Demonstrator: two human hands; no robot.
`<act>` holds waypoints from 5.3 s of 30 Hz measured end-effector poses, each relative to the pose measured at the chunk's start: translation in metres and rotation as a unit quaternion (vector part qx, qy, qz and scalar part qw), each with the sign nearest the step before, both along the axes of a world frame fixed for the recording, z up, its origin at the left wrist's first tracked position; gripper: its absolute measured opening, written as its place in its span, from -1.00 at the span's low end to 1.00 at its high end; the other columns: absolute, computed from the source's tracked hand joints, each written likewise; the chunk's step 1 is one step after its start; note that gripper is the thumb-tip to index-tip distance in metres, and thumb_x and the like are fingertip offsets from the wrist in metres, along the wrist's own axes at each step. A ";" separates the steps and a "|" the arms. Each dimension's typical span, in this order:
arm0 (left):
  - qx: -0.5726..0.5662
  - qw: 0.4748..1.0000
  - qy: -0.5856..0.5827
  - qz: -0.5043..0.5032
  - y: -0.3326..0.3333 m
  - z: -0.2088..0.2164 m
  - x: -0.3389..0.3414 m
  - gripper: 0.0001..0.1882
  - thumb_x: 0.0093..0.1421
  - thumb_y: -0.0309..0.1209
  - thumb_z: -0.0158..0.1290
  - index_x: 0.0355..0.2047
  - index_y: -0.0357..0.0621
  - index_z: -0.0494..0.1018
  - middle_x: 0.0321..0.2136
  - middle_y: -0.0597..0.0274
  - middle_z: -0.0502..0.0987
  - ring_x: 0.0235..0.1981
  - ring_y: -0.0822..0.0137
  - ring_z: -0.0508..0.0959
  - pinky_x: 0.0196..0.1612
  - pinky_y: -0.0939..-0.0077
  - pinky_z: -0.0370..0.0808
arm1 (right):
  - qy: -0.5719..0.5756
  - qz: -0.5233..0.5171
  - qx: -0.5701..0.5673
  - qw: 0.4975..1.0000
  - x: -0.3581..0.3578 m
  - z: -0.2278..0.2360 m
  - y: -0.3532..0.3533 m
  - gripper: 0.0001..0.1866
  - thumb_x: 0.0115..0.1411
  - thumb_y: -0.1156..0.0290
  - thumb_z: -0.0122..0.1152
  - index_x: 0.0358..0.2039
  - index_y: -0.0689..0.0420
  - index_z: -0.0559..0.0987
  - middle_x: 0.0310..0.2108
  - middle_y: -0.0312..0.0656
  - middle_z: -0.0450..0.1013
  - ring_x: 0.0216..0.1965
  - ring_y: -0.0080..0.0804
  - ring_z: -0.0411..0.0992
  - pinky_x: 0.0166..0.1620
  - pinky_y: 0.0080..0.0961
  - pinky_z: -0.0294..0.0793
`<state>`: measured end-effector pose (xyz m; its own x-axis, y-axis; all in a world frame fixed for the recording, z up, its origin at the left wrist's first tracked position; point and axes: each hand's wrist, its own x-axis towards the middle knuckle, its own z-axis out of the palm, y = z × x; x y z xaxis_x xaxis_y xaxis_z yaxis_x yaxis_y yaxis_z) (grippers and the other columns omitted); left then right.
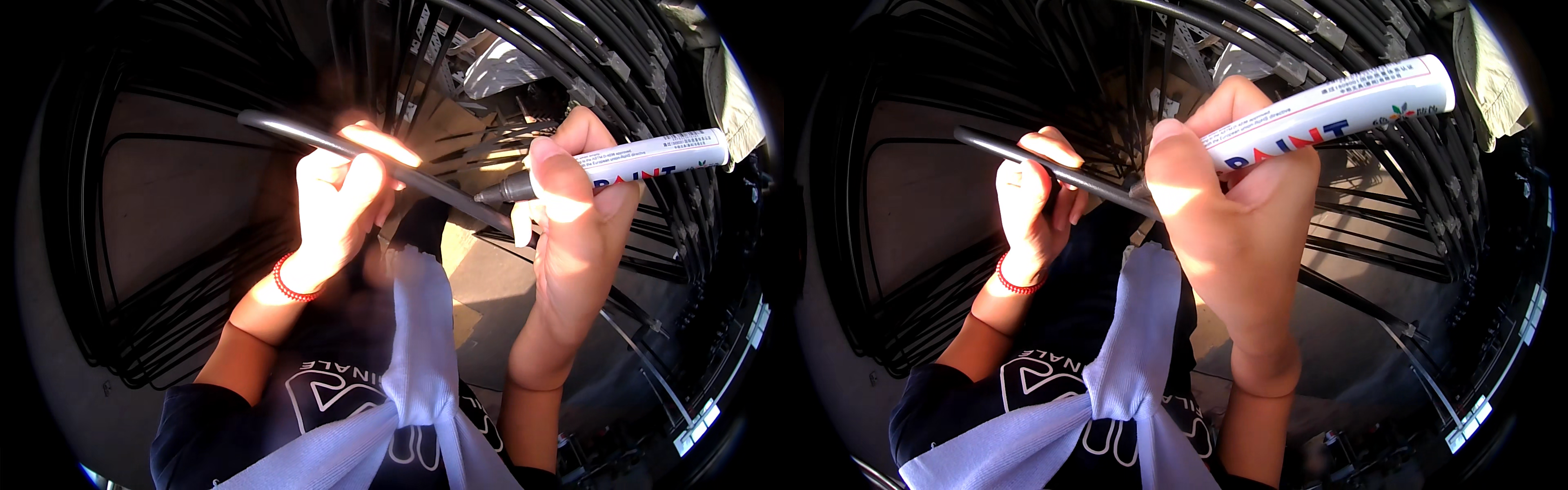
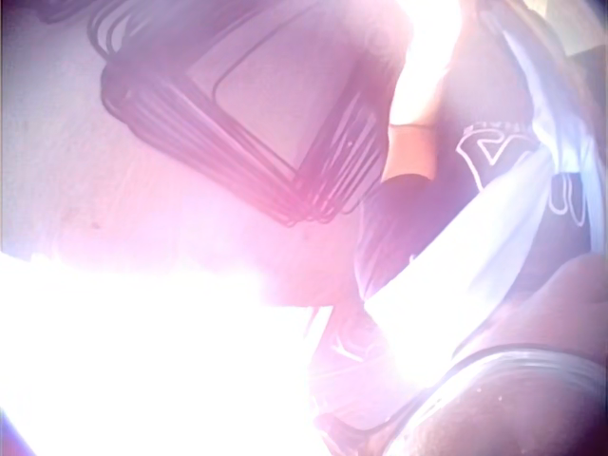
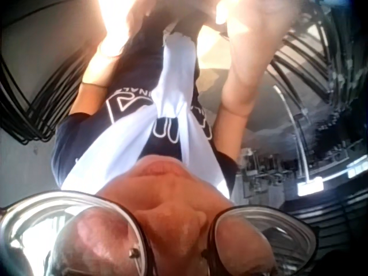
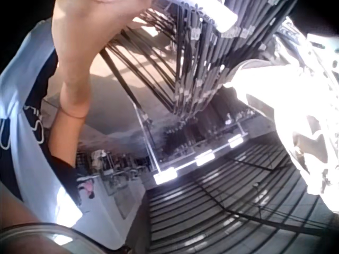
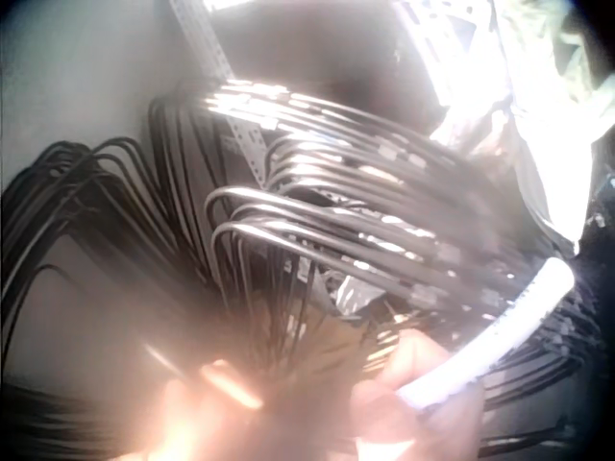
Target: The person retrieves a black cable from a stack, straightens it, and uses a white marker to write on a label attached to the cable. They repeat this process for multiple cables, handling them one at a time and placing them back into the stack after labeling.
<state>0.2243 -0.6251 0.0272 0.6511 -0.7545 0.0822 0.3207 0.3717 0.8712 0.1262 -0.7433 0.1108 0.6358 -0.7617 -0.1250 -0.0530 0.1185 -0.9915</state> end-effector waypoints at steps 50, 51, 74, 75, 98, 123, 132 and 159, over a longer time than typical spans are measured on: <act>-0.020 0.999 -0.021 -0.014 0.049 -0.008 -0.023 -0.61 0.15 -0.15 -0.09 -0.44 -0.34 0.33 -0.59 0.20 0.23 -0.86 0.61 0.13 -0.78 0.76 0.18 | -0.003 -0.024 -0.319 0.948 -0.113 -0.017 0.033 -0.59 0.16 0.04 -0.17 -0.37 0.19 0.17 -0.72 -0.21 0.34 -0.54 -0.27 0.46 -0.08 -0.24 0.33; -0.019 0.999 -0.023 -0.012 0.051 -0.009 -0.024 -0.61 0.14 -0.15 -0.09 -0.44 -0.34 0.33 -0.59 0.20 0.23 -0.86 0.61 0.13 -0.78 0.76 0.19 | -0.011 0.010 -0.337 0.941 -0.116 -0.021 0.034 -0.61 0.16 0.06 -0.14 -0.35 0.18 0.17 -0.69 -0.18 0.35 -0.51 -0.23 0.46 -0.07 -0.22 0.33; 0.035 0.997 -0.056 -0.042 0.050 0.001 -0.024 -0.66 0.14 -0.14 -0.09 -0.44 -0.22 0.26 -0.59 0.35 0.14 -0.85 0.62 0.10 -0.76 0.74 0.17 | 0.005 0.065 -0.439 0.896 -0.091 -0.014 0.053 -0.67 0.00 0.33 0.15 -0.31 0.17 0.25 -0.69 -0.20 0.34 -0.54 -0.24 0.46 -0.27 -0.29 0.48; 0.033 0.997 -0.050 -0.045 0.050 0.002 -0.023 -0.65 0.13 -0.13 -0.08 -0.44 -0.22 0.26 -0.59 0.35 0.14 -0.85 0.62 0.10 -0.77 0.74 0.17 | 0.003 0.056 -0.445 0.894 -0.095 -0.013 0.052 -0.65 -0.01 0.34 0.16 -0.27 0.17 0.26 -0.68 -0.21 0.34 -0.55 -0.28 0.45 -0.29 -0.31 0.49; 0.003 1.000 -0.010 -0.015 0.064 -0.001 -0.030 -0.62 0.13 -0.16 -0.06 -0.44 -0.34 0.34 -0.60 0.17 0.28 -0.86 0.59 0.20 -0.79 0.78 0.20 | 0.130 0.012 0.086 0.988 -0.063 0.008 0.036 -0.80 -0.14 0.38 0.04 -0.67 0.17 0.24 -0.69 -0.34 0.18 -0.62 -0.71 0.06 -0.52 -0.77 0.03; 0.008 1.000 -0.015 -0.004 0.065 -0.002 -0.027 -0.61 0.13 -0.16 -0.06 -0.45 -0.36 0.35 -0.63 0.18 0.28 -0.86 0.60 0.19 -0.79 0.79 0.20 | 0.036 -0.043 0.093 0.994 -0.062 -0.001 0.033 -0.81 0.01 0.37 -0.03 -0.60 0.16 0.23 -0.77 -0.40 0.09 -0.79 -0.81 -0.05 -0.70 -0.80 -0.07; 0.020 0.999 -0.025 0.008 0.066 -0.004 -0.035 -0.62 0.13 -0.15 -0.08 -0.43 -0.30 0.30 -0.62 0.25 0.18 -0.87 0.60 0.12 -0.79 0.76 0.18 | -0.210 -0.132 0.133 0.960 -0.101 0.003 0.017 -0.83 0.17 0.32 -0.21 -0.46 0.13 0.27 -0.82 -0.43 0.05 -0.85 -0.73 -0.08 -0.69 -0.72 -0.05; 0.003 1.000 0.027 0.003 0.082 -0.005 -0.037 -0.63 0.10 -0.15 -0.03 -0.37 -0.29 0.33 -0.53 0.34 0.11 -0.82 0.60 0.05 -0.77 0.77 0.06 | -0.137 -0.352 -0.303 0.875 -0.217 0.019 0.044 -0.69 0.23 0.18 -0.27 -0.30 0.19 0.29 -0.68 -0.17 0.29 -0.76 -0.43 0.19 -0.59 -0.61 0.20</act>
<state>0.1870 -0.5431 0.0223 0.6587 -0.7513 0.0417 0.3654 0.3678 0.8551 -0.0913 -0.6992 0.1298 -0.0743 -0.8501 0.5214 0.0703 -0.5260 -0.8476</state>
